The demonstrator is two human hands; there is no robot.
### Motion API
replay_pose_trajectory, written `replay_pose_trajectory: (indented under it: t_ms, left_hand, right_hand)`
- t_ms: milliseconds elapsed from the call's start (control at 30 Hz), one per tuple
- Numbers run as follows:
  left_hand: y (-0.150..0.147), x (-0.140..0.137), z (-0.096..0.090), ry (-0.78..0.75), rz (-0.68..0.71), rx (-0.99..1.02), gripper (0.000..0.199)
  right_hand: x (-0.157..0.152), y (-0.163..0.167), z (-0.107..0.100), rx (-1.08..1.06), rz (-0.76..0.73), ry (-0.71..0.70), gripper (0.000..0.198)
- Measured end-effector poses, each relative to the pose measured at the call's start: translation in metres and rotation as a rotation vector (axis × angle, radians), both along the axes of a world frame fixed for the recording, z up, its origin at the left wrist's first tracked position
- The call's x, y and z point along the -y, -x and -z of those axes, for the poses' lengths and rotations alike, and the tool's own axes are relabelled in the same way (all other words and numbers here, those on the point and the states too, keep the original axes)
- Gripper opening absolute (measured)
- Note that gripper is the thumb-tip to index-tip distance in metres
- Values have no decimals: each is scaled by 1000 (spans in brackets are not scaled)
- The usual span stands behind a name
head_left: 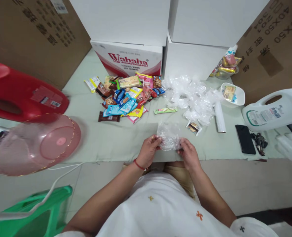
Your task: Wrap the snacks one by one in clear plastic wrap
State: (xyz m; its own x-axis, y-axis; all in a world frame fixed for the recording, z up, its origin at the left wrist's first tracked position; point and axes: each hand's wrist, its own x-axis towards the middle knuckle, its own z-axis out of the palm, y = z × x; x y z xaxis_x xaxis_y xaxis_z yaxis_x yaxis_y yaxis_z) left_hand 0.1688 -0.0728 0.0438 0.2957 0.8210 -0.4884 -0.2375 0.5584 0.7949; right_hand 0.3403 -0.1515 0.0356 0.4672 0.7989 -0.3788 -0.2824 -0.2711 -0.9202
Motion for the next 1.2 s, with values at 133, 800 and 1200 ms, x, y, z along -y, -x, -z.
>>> replay_pose_trajectory:
  t_ms: [133,800,1200]
  left_hand:
    - [8,6,-2,-143,72,-45,43]
    - [34,16,-6,-579,-294,-572,55]
    - [26,-12,-9,-391,-396,-284,40]
  right_hand:
    - [-10,-5,-8,116,-79,-54,60]
    - [-29,17,-24,-284,-103,-43,37]
    - [-21,-33,-54,154,-223,-90,34]
